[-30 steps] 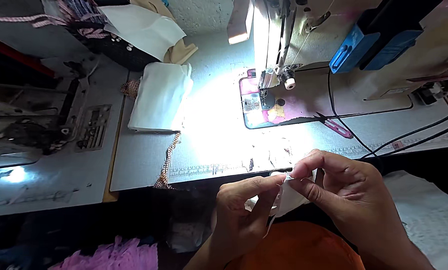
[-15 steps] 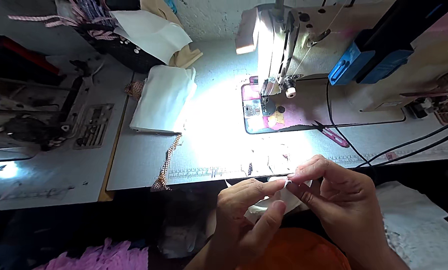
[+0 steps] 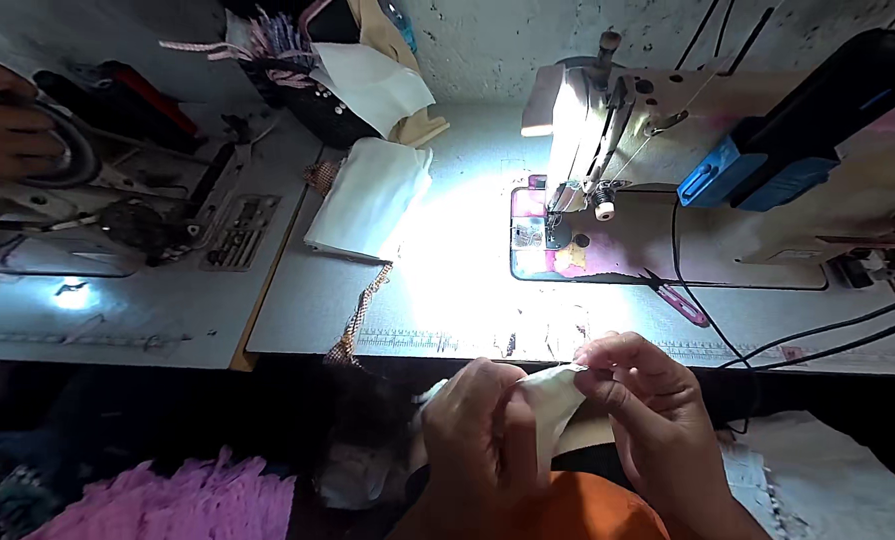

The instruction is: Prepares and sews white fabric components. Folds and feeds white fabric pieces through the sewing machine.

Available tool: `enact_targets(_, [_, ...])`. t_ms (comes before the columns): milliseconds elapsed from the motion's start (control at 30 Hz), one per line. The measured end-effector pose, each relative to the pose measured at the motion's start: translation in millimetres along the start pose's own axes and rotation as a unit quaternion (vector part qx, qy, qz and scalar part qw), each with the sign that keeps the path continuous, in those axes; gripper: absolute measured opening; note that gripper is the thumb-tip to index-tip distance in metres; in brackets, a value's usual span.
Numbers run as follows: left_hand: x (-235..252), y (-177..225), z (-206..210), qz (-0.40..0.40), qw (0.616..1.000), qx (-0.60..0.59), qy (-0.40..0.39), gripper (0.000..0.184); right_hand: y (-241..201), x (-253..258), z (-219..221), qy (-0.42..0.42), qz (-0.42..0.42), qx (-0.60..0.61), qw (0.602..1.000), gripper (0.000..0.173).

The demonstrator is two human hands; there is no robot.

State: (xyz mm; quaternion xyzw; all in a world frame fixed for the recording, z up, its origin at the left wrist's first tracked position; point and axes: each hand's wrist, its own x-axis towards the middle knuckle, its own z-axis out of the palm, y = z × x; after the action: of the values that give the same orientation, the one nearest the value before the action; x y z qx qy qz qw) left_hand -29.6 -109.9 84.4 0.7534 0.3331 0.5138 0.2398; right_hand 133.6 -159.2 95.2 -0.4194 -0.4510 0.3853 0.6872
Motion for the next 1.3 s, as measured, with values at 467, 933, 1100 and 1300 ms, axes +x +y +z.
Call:
enact_targets(467, [107, -81, 77, -0.215, 0.926, 0.181, -0.25, 0.018, 98, 91, -10, 0.191, 0.113, -0.435, 0.872, 0.012])
enact_targets(933, [123, -116, 97, -0.261, 0.904, 0.192, -0.28, 0.014, 118, 101, -34, 0.156, -0.005, -0.58, 0.8, 0.022])
enact_targets(1100, [136, -116, 97, -0.3, 0.876, 0.186, -0.329, 0.021, 116, 90, -48, 0.053, -0.031, -0.623, 0.78, 0.035])
enact_targets(1300, [149, -116, 102, -0.335, 0.862, 0.193, -0.328, 0.026, 117, 90, -42, 0.053, -0.045, -0.694, 0.717, 0.037])
